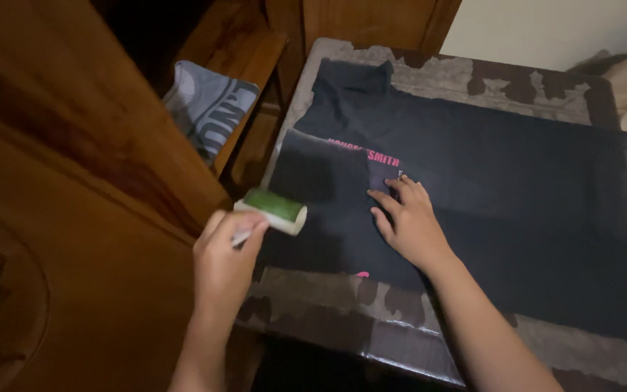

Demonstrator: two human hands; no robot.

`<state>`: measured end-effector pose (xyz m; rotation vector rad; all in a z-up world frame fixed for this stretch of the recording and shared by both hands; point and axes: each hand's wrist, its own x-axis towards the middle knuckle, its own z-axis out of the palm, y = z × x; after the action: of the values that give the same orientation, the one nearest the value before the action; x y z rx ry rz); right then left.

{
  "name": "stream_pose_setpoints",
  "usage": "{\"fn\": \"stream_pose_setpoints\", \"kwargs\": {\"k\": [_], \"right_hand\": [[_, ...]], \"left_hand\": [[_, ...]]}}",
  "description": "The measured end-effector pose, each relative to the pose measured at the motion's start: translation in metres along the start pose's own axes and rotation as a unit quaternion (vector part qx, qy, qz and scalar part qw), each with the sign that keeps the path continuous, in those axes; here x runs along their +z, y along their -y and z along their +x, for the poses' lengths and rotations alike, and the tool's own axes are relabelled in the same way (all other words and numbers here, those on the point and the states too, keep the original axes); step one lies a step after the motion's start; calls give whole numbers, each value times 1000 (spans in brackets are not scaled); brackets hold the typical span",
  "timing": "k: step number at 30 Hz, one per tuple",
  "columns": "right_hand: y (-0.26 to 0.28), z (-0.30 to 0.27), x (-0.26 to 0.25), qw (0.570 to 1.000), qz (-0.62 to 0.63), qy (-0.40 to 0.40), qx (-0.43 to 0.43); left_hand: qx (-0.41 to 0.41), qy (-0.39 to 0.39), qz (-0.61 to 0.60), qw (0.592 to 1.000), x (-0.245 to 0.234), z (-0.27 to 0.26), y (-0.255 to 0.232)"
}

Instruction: The person uses a lint roller to remove lint and debris from a black t-shirt laid flat on a table. They roll the sticky roller over the front and back of the shirt, periodically folding the shirt to access different areas. The person also adjusts the shirt's position on the table during the process.

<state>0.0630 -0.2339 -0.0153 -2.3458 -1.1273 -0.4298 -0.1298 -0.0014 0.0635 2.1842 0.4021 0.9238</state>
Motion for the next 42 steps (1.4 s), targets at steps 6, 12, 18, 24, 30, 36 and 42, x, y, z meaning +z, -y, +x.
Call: {"fn": "stream_pose_setpoints", "kwargs": {"k": [6, 12, 18, 24, 30, 36, 42], "right_hand": [[0, 1, -2, 1000, -11, 10, 3], [-3, -1, -4, 1000, -22, 4, 11], [-12, -5, -4, 1000, -4, -13, 21], [-17, -4, -8, 996, 36, -62, 56], [-16, -3, -8, 990, 56, -111, 60], [-12, 1, -12, 986, 60, -142, 65], [-9, 5, -17, 982, 84, -157, 57]], "left_hand": [[-72, 26, -3, 997, -21, -44, -17], [-16, 75, 16, 997, 2, -48, -10], [-35, 107, 26, 993, 42, -19, 1], [106, 45, -111, 987, 103, 17, 15], [61, 62, -111, 990, 147, 53, 12], [59, 56, -96, 992, 154, 58, 8], [74, 50, -104, 991, 112, 27, 3]]}}
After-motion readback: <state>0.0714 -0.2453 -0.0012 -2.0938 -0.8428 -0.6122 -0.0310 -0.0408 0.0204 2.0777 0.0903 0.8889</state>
